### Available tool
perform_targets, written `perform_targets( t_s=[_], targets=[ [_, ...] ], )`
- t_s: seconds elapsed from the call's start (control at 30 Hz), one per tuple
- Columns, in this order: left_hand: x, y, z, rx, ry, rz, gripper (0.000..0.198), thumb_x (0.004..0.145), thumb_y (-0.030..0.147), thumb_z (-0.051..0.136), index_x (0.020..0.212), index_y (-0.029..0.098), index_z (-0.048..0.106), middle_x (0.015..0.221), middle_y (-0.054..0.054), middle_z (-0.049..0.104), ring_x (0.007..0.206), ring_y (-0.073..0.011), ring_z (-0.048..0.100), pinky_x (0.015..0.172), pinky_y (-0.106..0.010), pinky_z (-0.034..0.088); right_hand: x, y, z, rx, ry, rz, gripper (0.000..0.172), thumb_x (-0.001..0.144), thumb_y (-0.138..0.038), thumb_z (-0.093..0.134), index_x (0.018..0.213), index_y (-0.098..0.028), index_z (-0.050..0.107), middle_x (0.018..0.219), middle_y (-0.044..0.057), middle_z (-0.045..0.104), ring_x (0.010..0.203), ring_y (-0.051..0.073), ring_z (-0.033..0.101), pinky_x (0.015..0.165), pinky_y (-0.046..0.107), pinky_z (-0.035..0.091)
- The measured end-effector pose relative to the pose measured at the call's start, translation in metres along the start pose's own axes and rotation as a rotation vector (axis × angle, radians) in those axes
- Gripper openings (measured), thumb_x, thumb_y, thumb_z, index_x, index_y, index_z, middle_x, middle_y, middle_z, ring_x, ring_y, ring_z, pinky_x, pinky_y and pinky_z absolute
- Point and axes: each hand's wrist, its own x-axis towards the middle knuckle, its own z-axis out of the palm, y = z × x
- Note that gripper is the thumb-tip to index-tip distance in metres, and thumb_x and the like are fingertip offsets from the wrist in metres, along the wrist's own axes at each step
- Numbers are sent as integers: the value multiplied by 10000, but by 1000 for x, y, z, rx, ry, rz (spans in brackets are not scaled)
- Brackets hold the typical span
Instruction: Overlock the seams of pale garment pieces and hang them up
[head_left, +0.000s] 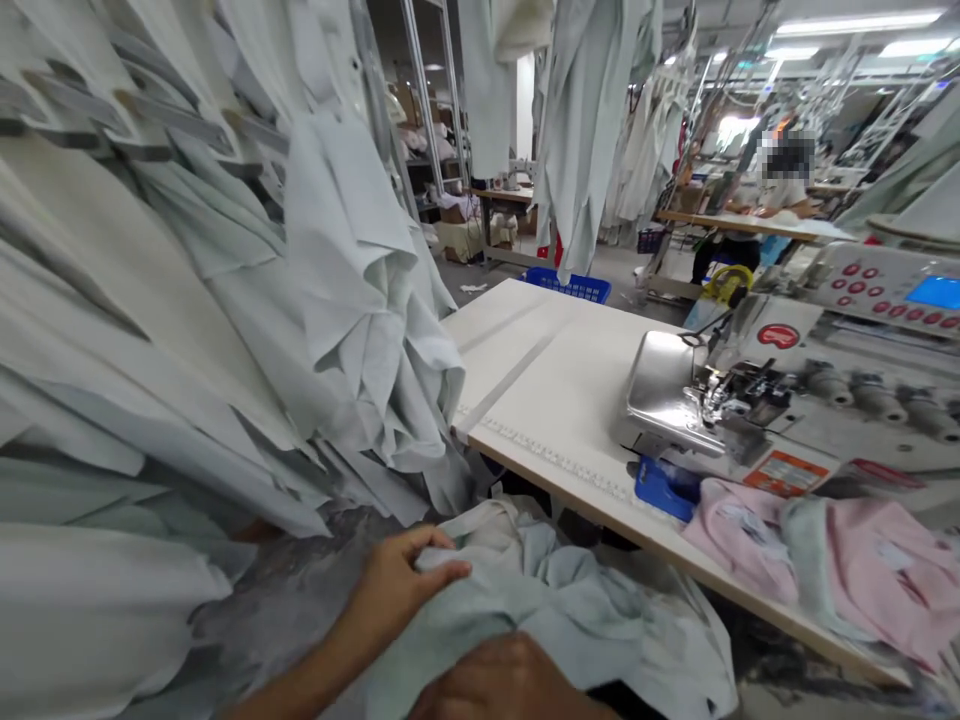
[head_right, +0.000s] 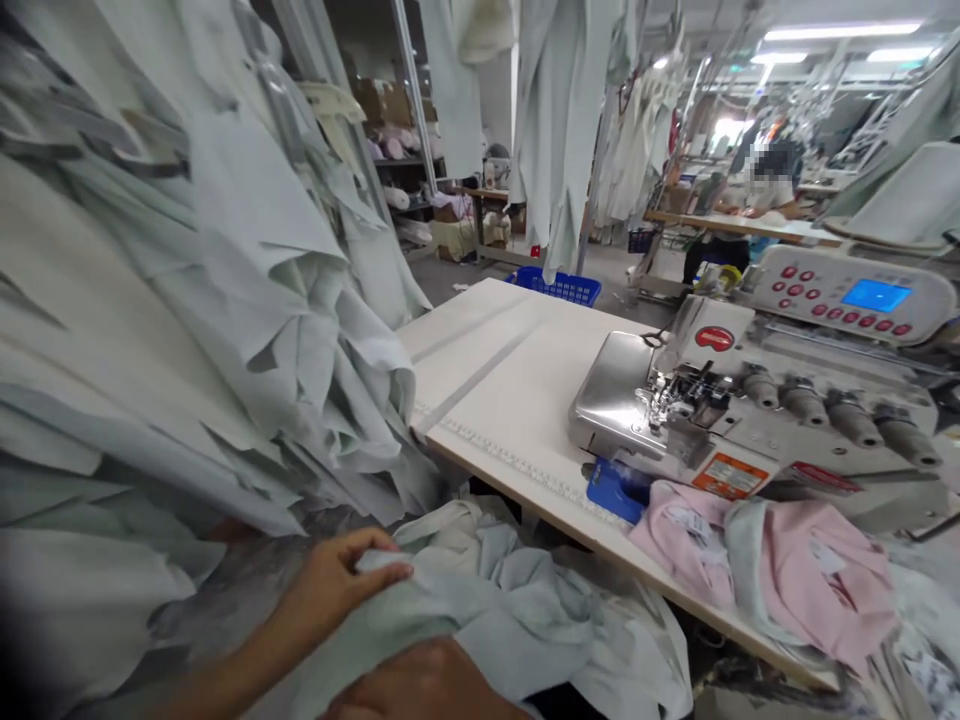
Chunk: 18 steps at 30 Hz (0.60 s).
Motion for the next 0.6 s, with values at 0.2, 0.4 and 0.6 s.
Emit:
perform_targets(
  t_s=[0.2,0.4,0.6],
  targets=[
    [-16,96,-18,-28,-244,187,339,742,509,752,828,182,751,758,-36,711,731,-172,625,684,-237,459,58,-5,-62,-40,424,161,235,1060,-268,456,1070,-180,673,889,47,775,756,168,741,712,229,546],
    [-21,138,-9,127,-208,413,278,821,463,693,838,190,743,819,-32,739,776,-178,645,668,-217,458,69,-6,-91,273,630,605,105,957,-262,611,891,-193,654,723,-11,676,652,143,619,576,216,435],
    [-26,156,-1,-52,-441,217,393,802,522,711,962,164,728,859,-38,724,721,-141,594,620,-195,421,67,-4,-103,266,692,647,161,923,-289,650,798,-188,634,724,-17,597,675,143,535,603,241,386]
  ],
)
